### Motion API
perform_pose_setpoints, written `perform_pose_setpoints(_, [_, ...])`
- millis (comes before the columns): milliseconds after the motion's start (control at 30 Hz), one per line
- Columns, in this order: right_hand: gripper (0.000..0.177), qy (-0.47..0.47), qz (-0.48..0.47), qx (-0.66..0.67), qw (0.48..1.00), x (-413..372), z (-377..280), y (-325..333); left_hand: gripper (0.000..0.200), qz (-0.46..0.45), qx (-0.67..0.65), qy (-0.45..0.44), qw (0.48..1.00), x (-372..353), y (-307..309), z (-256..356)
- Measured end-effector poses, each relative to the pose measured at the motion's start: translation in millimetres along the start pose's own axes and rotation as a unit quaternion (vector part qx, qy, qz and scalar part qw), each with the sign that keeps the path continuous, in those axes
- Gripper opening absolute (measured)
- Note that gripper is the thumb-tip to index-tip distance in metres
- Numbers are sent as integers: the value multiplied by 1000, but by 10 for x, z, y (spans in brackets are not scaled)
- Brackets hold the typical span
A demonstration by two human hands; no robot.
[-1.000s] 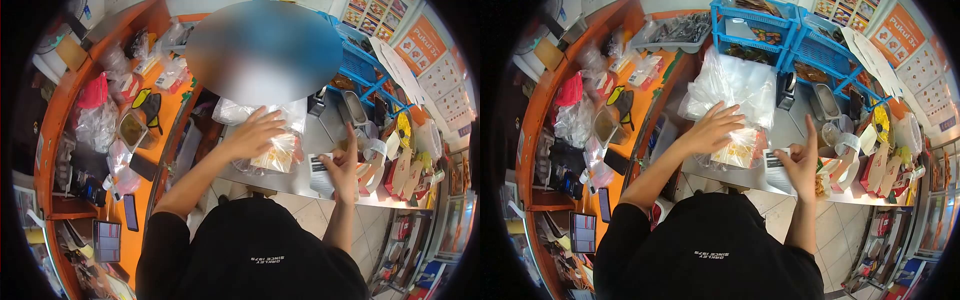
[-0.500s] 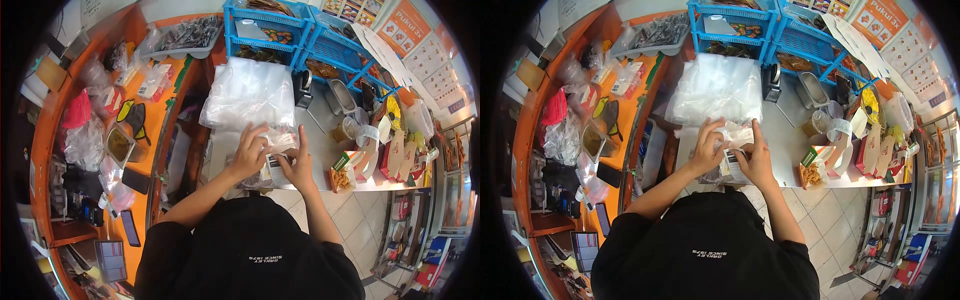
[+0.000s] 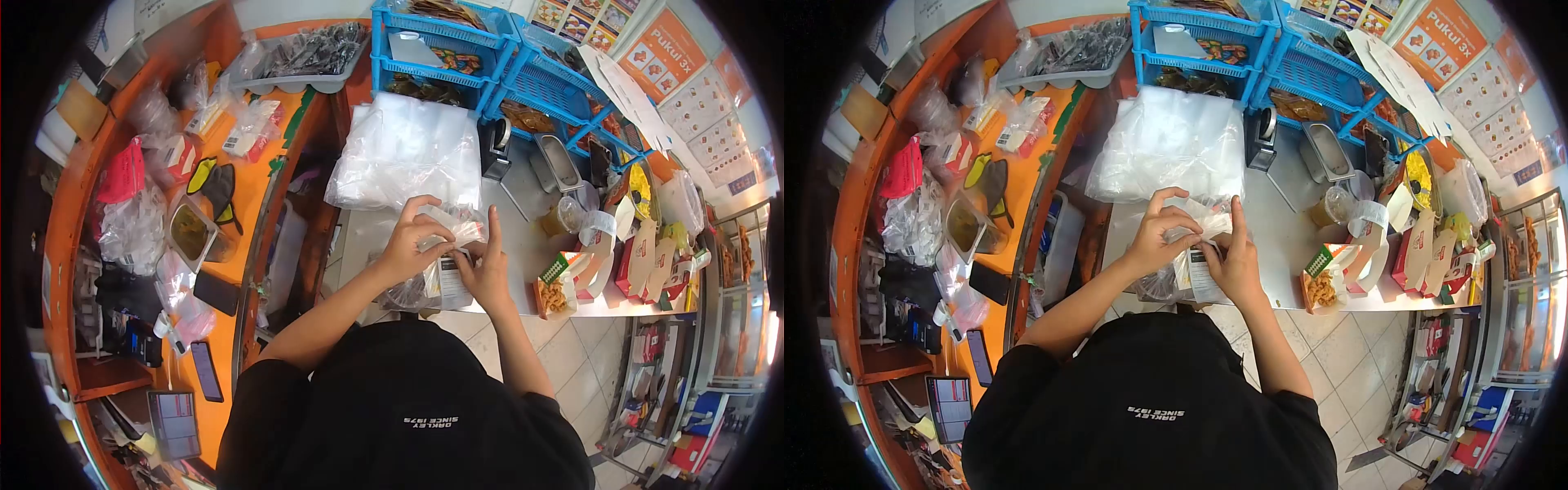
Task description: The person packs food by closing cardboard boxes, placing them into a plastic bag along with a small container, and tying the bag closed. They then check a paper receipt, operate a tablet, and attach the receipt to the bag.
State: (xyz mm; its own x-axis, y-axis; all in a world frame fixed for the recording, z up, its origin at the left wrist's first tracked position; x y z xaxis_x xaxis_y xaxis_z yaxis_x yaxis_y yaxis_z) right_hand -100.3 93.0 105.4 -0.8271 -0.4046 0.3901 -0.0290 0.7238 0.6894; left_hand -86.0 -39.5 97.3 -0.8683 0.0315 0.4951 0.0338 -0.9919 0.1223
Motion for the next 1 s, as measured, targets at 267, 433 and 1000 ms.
perform_pose_setpoints(267, [92,70,28,-22,997,-5,-48,5,13,-40,3,21,999,13,-137,-116])
perform_pose_setpoints(433, [26,11,-24,10,1000,-3,61,-64,11,7,0,-20,1000,-86,-124,-117])
perform_pose_setpoints(1000, [39,-175,-17,35,984,-337,1496,-322,37,-110,144,75,980,-74,-104,-166])
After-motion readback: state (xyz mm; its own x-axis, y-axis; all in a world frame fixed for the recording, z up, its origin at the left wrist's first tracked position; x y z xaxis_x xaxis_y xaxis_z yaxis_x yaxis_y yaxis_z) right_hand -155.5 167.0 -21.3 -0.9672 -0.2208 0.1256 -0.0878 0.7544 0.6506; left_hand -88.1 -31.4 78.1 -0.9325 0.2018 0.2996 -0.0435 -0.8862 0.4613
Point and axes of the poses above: each hand's wrist, its own x-axis towards the middle knuckle, its own y-axis out of the back of the hand, z = x × y, the point moved 10 cm from there along x, towards the middle knuckle, and after that the axes turned 10 degrees about -x, right-handed, at the moved point
